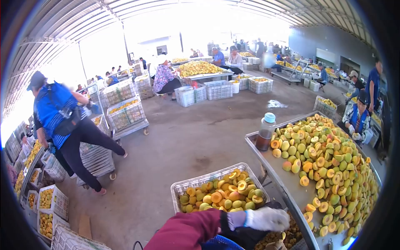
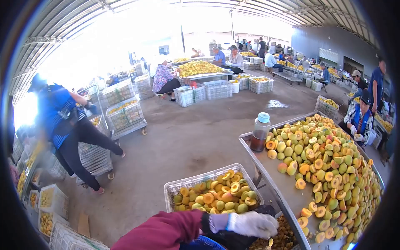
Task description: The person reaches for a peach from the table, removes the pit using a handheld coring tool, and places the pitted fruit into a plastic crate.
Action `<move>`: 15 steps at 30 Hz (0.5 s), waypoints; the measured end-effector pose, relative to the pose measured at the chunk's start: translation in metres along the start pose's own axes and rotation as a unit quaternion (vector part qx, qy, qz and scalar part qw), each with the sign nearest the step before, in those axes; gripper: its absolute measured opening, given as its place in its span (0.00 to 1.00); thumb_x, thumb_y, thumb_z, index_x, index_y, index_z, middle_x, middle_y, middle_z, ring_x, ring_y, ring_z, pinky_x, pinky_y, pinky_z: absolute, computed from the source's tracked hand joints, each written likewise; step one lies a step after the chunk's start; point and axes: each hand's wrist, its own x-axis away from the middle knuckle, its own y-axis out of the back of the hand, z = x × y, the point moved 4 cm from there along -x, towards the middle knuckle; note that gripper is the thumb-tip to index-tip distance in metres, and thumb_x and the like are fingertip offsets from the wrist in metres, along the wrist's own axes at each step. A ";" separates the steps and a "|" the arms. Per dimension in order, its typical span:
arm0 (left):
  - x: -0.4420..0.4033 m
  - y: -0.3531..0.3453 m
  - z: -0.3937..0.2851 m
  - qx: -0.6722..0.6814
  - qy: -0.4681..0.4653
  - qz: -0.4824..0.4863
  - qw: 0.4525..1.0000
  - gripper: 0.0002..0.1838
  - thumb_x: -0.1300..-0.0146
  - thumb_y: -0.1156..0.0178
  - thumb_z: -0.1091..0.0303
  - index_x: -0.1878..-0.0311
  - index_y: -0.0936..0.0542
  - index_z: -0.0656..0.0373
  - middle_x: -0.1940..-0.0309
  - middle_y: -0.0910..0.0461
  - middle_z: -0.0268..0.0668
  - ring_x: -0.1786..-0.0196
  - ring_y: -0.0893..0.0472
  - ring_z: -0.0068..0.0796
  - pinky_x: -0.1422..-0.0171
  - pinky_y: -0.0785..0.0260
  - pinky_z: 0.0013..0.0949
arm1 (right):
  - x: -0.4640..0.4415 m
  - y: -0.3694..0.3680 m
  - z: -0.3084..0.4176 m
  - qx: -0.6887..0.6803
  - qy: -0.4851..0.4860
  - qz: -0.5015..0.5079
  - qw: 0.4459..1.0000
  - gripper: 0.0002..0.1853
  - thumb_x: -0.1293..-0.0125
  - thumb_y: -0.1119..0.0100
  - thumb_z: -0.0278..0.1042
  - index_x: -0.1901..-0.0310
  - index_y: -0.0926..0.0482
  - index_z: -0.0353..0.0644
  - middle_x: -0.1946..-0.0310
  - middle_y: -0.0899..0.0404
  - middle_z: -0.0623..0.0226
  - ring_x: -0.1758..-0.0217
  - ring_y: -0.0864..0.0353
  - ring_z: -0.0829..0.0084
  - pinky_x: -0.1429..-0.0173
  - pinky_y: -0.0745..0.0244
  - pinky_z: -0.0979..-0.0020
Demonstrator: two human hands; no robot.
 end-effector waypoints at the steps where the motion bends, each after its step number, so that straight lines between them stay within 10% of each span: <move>1: -0.017 -0.020 -0.008 -0.023 -0.036 0.041 0.998 0.10 0.39 0.37 0.61 0.57 0.19 0.55 0.48 0.24 0.39 0.44 0.23 0.38 0.41 0.29 0.34 | 0.007 -0.002 0.017 -0.016 -0.029 0.010 0.999 0.09 0.27 0.46 0.39 0.66 0.26 0.47 0.72 0.25 0.73 0.76 0.31 0.81 0.73 0.39 0.80; 5: -0.057 -0.064 0.000 -0.213 -0.084 0.036 0.973 0.10 0.46 0.40 0.60 0.68 0.20 0.57 0.68 0.21 0.39 0.63 0.20 0.45 0.61 0.26 0.42 | 0.017 0.009 0.018 -0.036 -0.094 -0.009 0.995 0.10 0.27 0.47 0.41 0.64 0.26 0.46 0.74 0.25 0.72 0.77 0.31 0.81 0.74 0.38 0.78; 15: -0.083 -0.077 0.046 -0.051 0.127 0.255 0.957 0.16 0.32 0.44 0.55 0.59 0.18 0.58 0.58 0.18 0.39 0.52 0.19 0.39 0.45 0.28 0.37 | 0.008 0.025 -0.019 -0.078 -0.048 -0.117 0.989 0.18 0.24 0.54 0.51 0.68 0.29 0.48 0.81 0.30 0.76 0.83 0.35 0.84 0.79 0.41 0.79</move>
